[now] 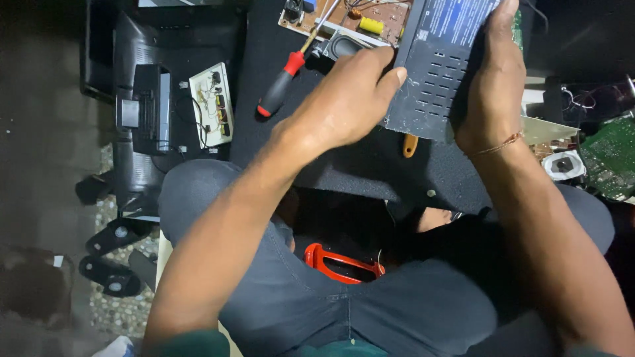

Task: Repairing an electronic device by aligning and securing its metal casing using a screwdriver

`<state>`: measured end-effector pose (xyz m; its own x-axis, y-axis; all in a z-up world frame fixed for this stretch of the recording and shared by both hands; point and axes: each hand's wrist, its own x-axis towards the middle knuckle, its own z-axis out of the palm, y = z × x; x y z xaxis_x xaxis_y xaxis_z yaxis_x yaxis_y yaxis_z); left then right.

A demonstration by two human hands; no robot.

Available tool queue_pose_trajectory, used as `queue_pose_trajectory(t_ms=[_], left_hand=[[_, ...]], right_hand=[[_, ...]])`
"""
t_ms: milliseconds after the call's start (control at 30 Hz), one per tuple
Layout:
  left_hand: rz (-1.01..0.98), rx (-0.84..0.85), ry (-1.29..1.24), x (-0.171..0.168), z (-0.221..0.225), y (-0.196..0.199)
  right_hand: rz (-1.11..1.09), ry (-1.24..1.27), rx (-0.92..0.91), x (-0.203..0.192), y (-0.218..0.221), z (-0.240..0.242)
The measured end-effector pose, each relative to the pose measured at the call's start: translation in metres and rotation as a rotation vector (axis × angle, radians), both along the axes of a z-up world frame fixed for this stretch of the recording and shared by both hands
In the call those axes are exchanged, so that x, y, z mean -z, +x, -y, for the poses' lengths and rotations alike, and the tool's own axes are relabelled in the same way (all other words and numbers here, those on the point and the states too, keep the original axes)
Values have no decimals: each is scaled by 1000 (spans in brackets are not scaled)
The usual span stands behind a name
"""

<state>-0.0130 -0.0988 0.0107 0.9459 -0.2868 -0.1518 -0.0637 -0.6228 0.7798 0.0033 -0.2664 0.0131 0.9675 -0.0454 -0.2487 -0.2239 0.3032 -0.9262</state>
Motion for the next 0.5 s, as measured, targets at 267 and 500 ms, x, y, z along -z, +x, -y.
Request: queue_pose_trajectory(t_ms=[267,500], left_hand=[[19,-24,50,-3,1,-6],[70,-58,-67,2,-6,-13]], right_hand=[[-100,120,114,12,5,9],[4,294,-161,23,2,15]])
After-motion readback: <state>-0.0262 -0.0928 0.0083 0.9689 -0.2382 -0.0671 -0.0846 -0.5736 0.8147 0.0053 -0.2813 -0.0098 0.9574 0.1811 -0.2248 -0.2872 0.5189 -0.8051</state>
